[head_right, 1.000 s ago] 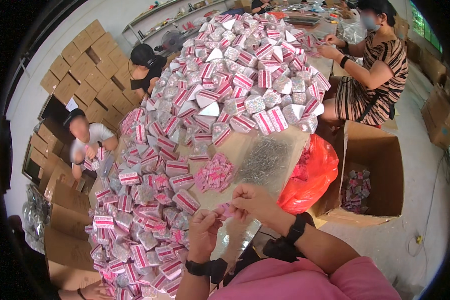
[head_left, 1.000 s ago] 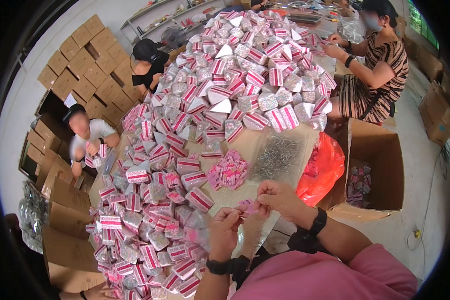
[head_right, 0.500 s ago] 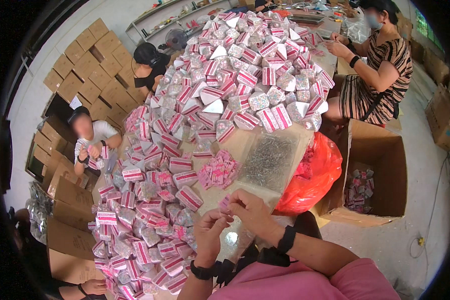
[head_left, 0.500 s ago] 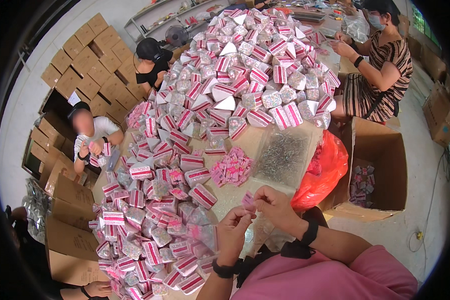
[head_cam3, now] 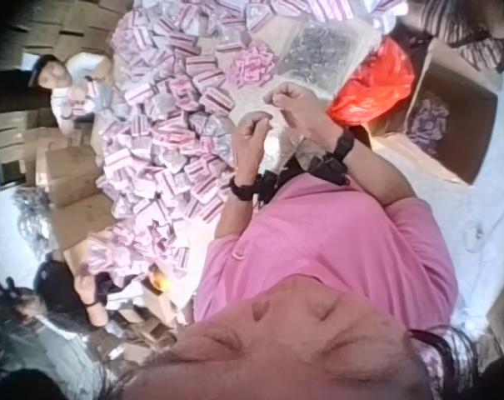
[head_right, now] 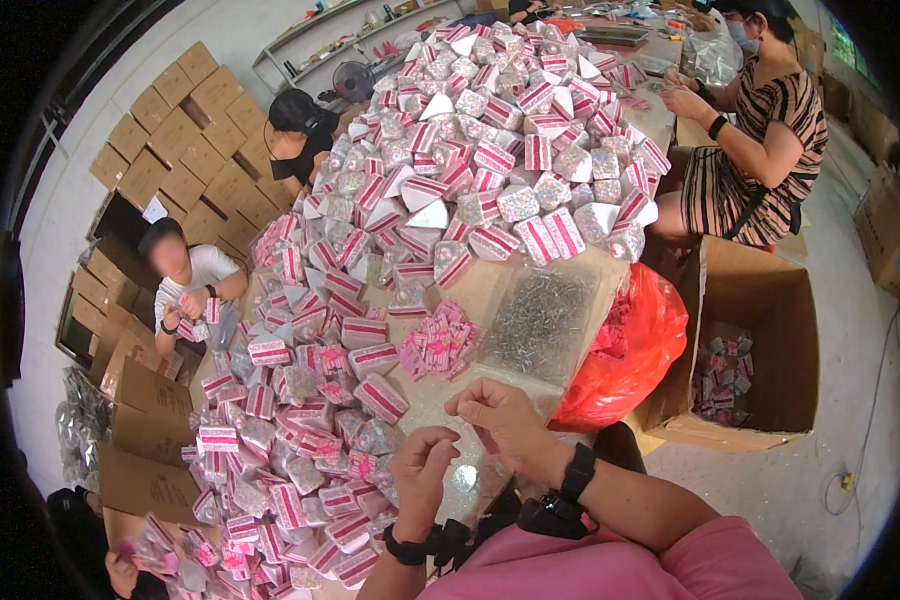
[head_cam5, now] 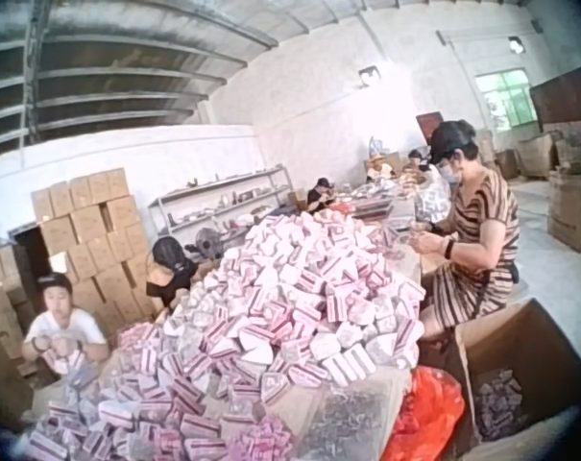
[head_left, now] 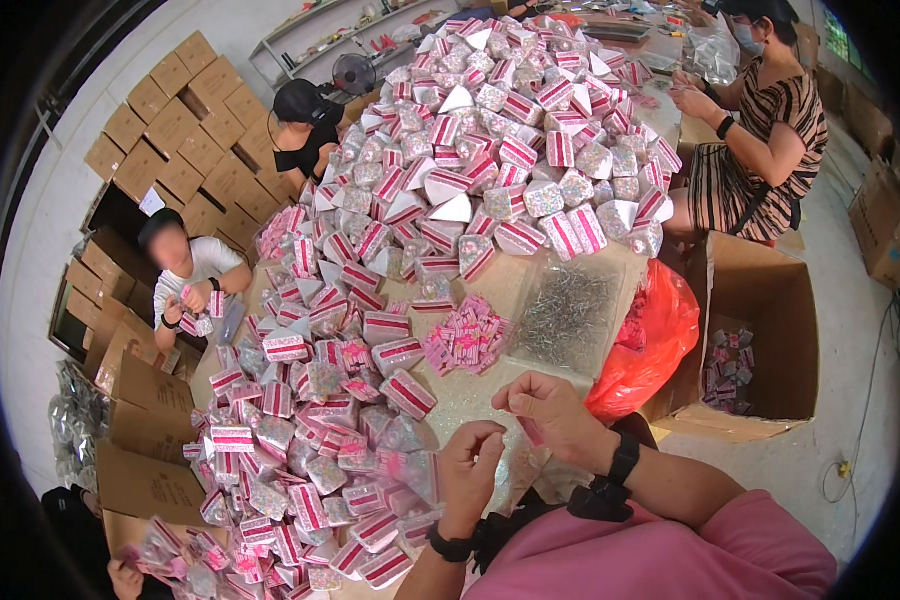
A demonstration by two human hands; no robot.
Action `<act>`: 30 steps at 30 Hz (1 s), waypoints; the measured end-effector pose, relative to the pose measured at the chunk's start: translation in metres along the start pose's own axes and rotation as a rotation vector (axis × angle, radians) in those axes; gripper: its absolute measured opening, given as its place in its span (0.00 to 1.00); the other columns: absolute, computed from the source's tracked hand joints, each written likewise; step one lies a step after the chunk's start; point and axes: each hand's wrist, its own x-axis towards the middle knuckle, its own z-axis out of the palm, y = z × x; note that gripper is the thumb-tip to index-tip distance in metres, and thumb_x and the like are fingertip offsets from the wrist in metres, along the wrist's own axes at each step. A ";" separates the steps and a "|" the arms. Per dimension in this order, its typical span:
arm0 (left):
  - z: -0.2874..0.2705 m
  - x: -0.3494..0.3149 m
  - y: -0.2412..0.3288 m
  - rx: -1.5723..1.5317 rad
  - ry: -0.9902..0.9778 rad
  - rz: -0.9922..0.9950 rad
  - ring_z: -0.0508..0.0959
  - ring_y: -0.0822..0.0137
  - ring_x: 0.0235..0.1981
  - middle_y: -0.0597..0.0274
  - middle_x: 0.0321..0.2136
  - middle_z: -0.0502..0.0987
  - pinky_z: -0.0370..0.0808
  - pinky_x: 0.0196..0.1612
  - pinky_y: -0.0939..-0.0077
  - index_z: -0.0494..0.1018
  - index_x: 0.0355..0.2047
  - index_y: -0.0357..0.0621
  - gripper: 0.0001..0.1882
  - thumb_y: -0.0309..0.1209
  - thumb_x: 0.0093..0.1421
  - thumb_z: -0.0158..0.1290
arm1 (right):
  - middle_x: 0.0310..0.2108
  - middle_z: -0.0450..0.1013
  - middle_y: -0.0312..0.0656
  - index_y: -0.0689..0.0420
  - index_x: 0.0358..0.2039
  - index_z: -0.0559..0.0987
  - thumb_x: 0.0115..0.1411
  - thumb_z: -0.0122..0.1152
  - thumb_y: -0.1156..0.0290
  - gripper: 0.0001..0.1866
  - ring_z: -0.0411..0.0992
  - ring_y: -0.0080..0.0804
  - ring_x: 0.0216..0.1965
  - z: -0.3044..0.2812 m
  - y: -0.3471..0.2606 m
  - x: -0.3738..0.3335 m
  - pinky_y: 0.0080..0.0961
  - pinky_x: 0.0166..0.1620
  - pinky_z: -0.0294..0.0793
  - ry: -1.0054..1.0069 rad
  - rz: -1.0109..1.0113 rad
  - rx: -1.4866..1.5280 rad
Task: Packing small pink items into clear bags and then placing them into cardboard boxes in an assembly line factory setting.
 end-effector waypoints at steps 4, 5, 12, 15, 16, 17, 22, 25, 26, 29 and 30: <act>0.003 0.006 0.020 0.141 0.092 0.093 0.71 0.73 0.25 0.64 0.26 0.73 0.68 0.29 0.82 0.73 0.33 0.37 0.05 0.25 0.57 0.53 | 0.36 0.71 0.40 0.61 0.34 0.71 0.60 0.53 0.73 0.05 0.69 0.23 0.31 0.005 -0.001 0.000 0.19 0.37 0.70 -0.033 -0.027 -0.108; 0.002 0.007 0.023 0.230 0.069 0.118 0.71 0.72 0.24 0.63 0.25 0.73 0.67 0.28 0.81 0.72 0.33 0.37 0.05 0.26 0.56 0.53 | 0.35 0.71 0.40 0.61 0.34 0.71 0.60 0.53 0.73 0.05 0.69 0.24 0.31 0.003 0.009 0.002 0.19 0.37 0.70 -0.039 -0.079 -0.125; -0.003 0.008 0.032 0.520 0.141 0.271 0.70 0.64 0.20 0.57 0.22 0.70 0.66 0.23 0.73 0.70 0.28 0.39 0.05 0.26 0.56 0.54 | 0.30 0.72 0.38 0.62 0.33 0.73 0.60 0.53 0.71 0.07 0.72 0.26 0.30 0.006 0.011 0.001 0.22 0.37 0.73 -0.124 0.044 0.057; 0.001 0.008 0.028 0.539 0.218 0.346 0.70 0.65 0.18 0.59 0.20 0.70 0.65 0.22 0.73 0.70 0.24 0.41 0.06 0.26 0.53 0.57 | 0.31 0.72 0.38 0.62 0.34 0.73 0.61 0.53 0.71 0.08 0.72 0.26 0.31 0.009 0.005 -0.001 0.23 0.38 0.74 -0.160 0.120 0.038; 0.000 0.008 0.027 0.539 0.205 0.351 0.71 0.65 0.19 0.59 0.20 0.70 0.65 0.22 0.74 0.70 0.25 0.41 0.06 0.26 0.53 0.57 | 0.31 0.72 0.38 0.62 0.34 0.73 0.61 0.53 0.70 0.08 0.72 0.26 0.31 0.010 0.005 -0.001 0.23 0.38 0.74 -0.168 0.114 0.040; -0.001 0.008 0.027 0.538 0.192 0.357 0.71 0.66 0.20 0.60 0.21 0.71 0.65 0.23 0.75 0.70 0.25 0.41 0.06 0.26 0.53 0.57 | 0.31 0.72 0.38 0.62 0.34 0.73 0.61 0.53 0.70 0.08 0.73 0.26 0.31 0.011 0.004 -0.001 0.23 0.38 0.74 -0.176 0.108 0.042; -0.021 0.016 0.021 0.271 -0.144 0.283 0.74 0.63 0.36 0.56 0.36 0.73 0.69 0.39 0.73 0.71 0.40 0.39 0.13 0.30 0.54 0.55 | 0.28 0.73 0.38 0.63 0.33 0.75 0.60 0.55 0.68 0.10 0.74 0.27 0.30 0.007 -0.001 -0.003 0.23 0.37 0.75 -0.257 0.192 -0.105; -0.034 0.024 0.028 0.078 -0.481 0.135 0.69 0.57 0.52 0.50 0.51 0.68 0.63 0.55 0.68 0.65 0.54 0.39 0.25 0.36 0.58 0.50 | 0.27 0.73 0.40 0.63 0.33 0.75 0.60 0.56 0.67 0.10 0.74 0.28 0.29 0.000 0.003 -0.002 0.23 0.36 0.75 -0.319 0.228 -0.117; -0.035 0.025 0.027 0.128 -0.479 0.173 0.69 0.57 0.51 0.50 0.50 0.69 0.63 0.54 0.68 0.66 0.54 0.38 0.24 0.36 0.58 0.50 | 0.27 0.73 0.40 0.63 0.33 0.76 0.60 0.56 0.67 0.10 0.74 0.29 0.29 -0.001 0.003 -0.002 0.23 0.35 0.75 -0.326 0.242 -0.116; -0.037 0.022 0.024 0.270 -0.449 0.243 0.69 0.55 0.51 0.49 0.49 0.69 0.64 0.54 0.66 0.67 0.51 0.38 0.22 0.36 0.58 0.50 | 0.27 0.74 0.41 0.63 0.32 0.76 0.60 0.56 0.68 0.10 0.74 0.29 0.28 0.002 0.002 -0.005 0.24 0.33 0.75 -0.311 0.279 -0.086; -0.035 0.019 0.025 0.306 -0.431 0.237 0.69 0.53 0.51 0.49 0.49 0.69 0.64 0.54 0.65 0.67 0.50 0.39 0.21 0.35 0.58 0.51 | 0.27 0.74 0.42 0.63 0.31 0.76 0.60 0.56 0.68 0.10 0.74 0.29 0.28 0.001 0.002 -0.006 0.24 0.33 0.75 -0.293 0.290 -0.070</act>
